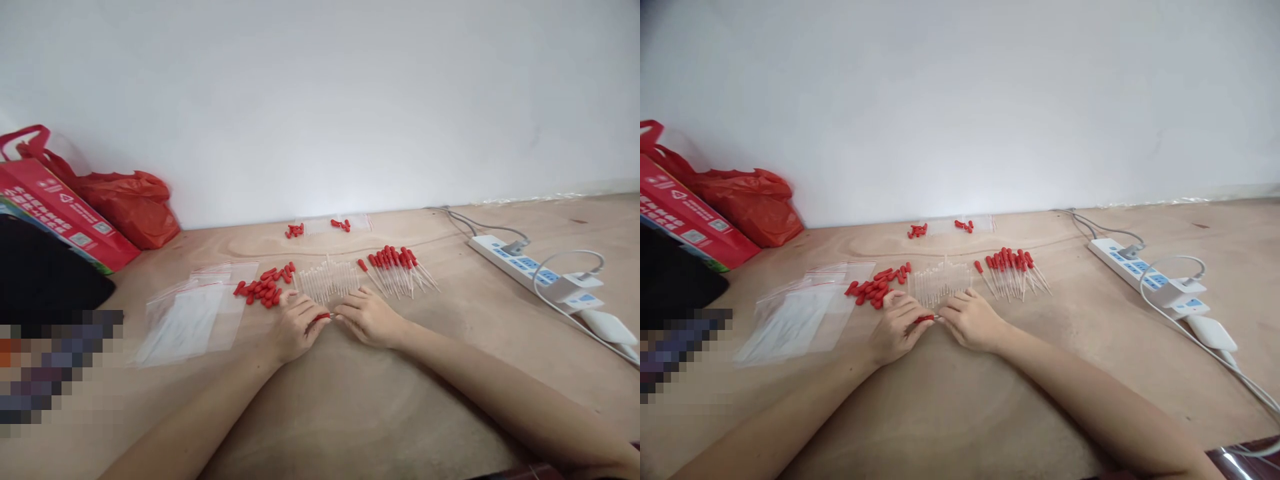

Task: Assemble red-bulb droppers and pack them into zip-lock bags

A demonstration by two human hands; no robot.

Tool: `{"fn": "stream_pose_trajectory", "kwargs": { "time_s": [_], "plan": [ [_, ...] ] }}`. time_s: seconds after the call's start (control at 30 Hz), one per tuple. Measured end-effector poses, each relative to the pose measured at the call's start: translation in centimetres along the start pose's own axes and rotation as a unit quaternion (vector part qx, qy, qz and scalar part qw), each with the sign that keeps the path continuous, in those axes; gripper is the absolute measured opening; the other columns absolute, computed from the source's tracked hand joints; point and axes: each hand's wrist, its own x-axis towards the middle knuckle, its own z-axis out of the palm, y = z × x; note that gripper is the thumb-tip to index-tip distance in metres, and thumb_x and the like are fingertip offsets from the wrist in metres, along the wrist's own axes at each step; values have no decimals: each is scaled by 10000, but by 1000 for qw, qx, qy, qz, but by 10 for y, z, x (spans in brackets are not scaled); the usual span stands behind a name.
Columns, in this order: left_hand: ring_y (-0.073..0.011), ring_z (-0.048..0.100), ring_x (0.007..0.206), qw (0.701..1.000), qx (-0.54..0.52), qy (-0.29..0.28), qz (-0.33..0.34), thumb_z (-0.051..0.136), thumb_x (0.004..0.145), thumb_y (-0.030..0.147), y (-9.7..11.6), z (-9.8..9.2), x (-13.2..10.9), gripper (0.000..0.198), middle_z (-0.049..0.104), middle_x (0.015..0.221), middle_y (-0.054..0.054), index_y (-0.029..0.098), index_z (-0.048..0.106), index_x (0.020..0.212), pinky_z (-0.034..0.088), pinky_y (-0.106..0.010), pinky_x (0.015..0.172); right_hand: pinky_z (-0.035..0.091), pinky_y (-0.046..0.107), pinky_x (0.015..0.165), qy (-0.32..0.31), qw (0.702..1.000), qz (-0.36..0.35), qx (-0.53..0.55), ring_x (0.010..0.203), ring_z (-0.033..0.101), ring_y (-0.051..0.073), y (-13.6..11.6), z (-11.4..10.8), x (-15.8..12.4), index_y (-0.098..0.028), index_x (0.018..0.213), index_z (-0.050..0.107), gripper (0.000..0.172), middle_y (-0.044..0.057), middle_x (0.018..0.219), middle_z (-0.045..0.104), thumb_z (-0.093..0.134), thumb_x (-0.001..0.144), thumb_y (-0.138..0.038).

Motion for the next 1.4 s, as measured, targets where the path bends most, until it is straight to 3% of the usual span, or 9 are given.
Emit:
{"fn": "stream_pose_trajectory", "kwargs": {
  "time_s": [0.13, 0.23, 0.33, 0.47, 0.73, 0.93, 1.17, 1.4],
  "plan": [
    [-175, 549, 835, 997, 51, 34, -49, 509, 793, 318, -10, -1, -1, 161, 654, 846, -10, 219, 575, 901, 231, -372, 868, 225, 286, 629, -11, 998, 10, -54, 670, 470, 150, 12, -6, -1, -160, 862, 601, 197, 43, 717, 581, 416, 795, -167],
    [-223, 520, 930, 984, 110, 66, -121, 528, 764, 352, -21, -2, -2, 269, 628, 963, -55, 205, 543, 989, 251, -389, 852, 236, 280, 655, 28, 985, 156, -72, 727, 505, 160, 32, -5, -3, -168, 930, 585, 225, 50, 772, 605, 400, 804, -192],
    [-237, 510, 944, 971, 143, 83, -174, 533, 757, 337, -29, -1, -2, 234, 620, 974, -59, 201, 539, 947, 259, -399, 841, 228, 291, 678, 57, 931, 343, -111, 775, 529, 185, 54, -1, -3, -165, 937, 560, 223, 58, 786, 626, 391, 800, -218],
    [-236, 507, 948, 964, 155, 75, -201, 544, 745, 322, -31, 0, -2, 194, 620, 961, -49, 212, 535, 904, 251, -406, 848, 214, 309, 695, 1, 888, 440, -134, 766, 545, 202, 68, 6, -2, -167, 856, 538, 186, 55, 736, 634, 386, 793, -255],
    [-243, 499, 943, 955, 167, 61, -238, 540, 735, 319, -31, -2, -2, 165, 619, 944, -48, 216, 542, 864, 238, -413, 846, 207, 346, 733, -47, 878, 459, -129, 772, 558, 227, 62, 6, 8, -167, 818, 542, 284, 84, 753, 641, 372, 795, -393],
    [-242, 490, 954, 951, 168, 50, -253, 543, 731, 313, -31, -2, -1, 165, 611, 952, -43, 212, 548, 862, 229, -415, 848, 210, 346, 731, -83, 867, 475, -127, 764, 567, 222, 67, 10, 13, -147, 880, 537, 269, 95, 767, 643, 374, 789, -341],
    [-256, 490, 934, 942, 186, 50, -274, 542, 725, 311, -33, -4, -2, 174, 603, 948, -65, 210, 554, 867, 249, -431, 817, 226, 350, 713, -58, 867, 470, -155, 741, 573, 229, 72, 9, 13, -133, 864, 552, 244, 109, 764, 650, 385, 779, -289],
    [-279, 448, 943, 928, 209, 50, -304, 545, 702, 400, -34, -5, -2, 254, 553, 960, -78, 214, 566, 873, 262, -441, 804, 236, 357, 750, -49, 885, 451, -101, 764, 580, 219, 60, 12, 18, -170, 770, 606, 275, 82, 758, 661, 404, 776, -357]
  ]
}}
